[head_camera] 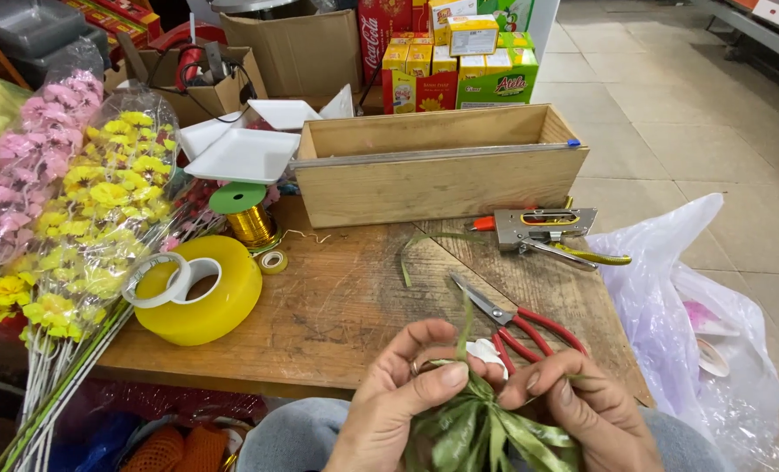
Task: Tying and stapling a green ribbon into a decorative bow on a wooden workbench.
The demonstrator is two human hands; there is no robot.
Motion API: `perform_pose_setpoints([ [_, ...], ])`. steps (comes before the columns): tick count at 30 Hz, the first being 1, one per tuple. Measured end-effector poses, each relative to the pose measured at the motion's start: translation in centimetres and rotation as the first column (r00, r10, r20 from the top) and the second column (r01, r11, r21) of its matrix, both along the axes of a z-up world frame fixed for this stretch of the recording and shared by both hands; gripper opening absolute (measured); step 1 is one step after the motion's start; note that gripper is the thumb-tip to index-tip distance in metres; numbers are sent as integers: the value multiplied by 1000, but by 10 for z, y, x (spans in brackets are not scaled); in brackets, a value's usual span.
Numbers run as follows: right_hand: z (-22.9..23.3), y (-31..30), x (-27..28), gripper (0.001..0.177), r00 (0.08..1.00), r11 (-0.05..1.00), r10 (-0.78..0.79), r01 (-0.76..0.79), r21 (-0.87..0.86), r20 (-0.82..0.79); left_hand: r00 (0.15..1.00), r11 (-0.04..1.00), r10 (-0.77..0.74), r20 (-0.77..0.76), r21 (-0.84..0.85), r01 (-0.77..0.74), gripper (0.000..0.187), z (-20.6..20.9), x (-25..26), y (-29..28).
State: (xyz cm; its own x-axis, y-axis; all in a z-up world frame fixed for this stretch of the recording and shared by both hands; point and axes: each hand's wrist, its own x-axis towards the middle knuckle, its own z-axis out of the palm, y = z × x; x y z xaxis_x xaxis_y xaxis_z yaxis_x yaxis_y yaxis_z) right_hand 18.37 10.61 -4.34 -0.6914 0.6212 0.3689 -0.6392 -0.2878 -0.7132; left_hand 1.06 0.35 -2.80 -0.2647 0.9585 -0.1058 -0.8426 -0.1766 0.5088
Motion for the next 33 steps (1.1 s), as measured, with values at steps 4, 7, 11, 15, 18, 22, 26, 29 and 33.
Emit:
perform_pose_setpoints([
  [4,-22,11,5,21,999,999,-15,14,40,30,999,990,-9,-40,143,15,66,-16,13,-1],
  [7,-28,6,7,24,974,992,-126,128,0,190,998,995,48,40,80,-51,27,-27,25,-5],
  [11,-46,11,6,20,951,975,-167,199,-99,261,978,980,197,72,-46,-194,13,-23,32,-6],
  [15,-87,34,18,16,971,989,-24,59,-138,238,943,955,293,156,-94,-282,11,-41,37,-1],
  [18,-70,12,18,19,957,964,-89,153,-218,278,957,958,269,111,-135,-254,12,-47,35,-5],
  [22,-75,6,17,14,940,950,-19,123,-286,341,953,951,246,177,-235,-202,11,-52,31,-8],
  [26,-27,-24,-11,21,684,807,-467,589,-46,561,953,871,284,110,-445,-209,36,-7,23,-4],
  [29,-14,-37,-17,22,646,744,-633,659,107,426,969,819,238,61,-549,-166,47,-16,31,-8],
  [33,-30,-34,-8,22,731,819,-569,547,176,377,845,660,516,141,-695,-287,60,35,54,-9],
])
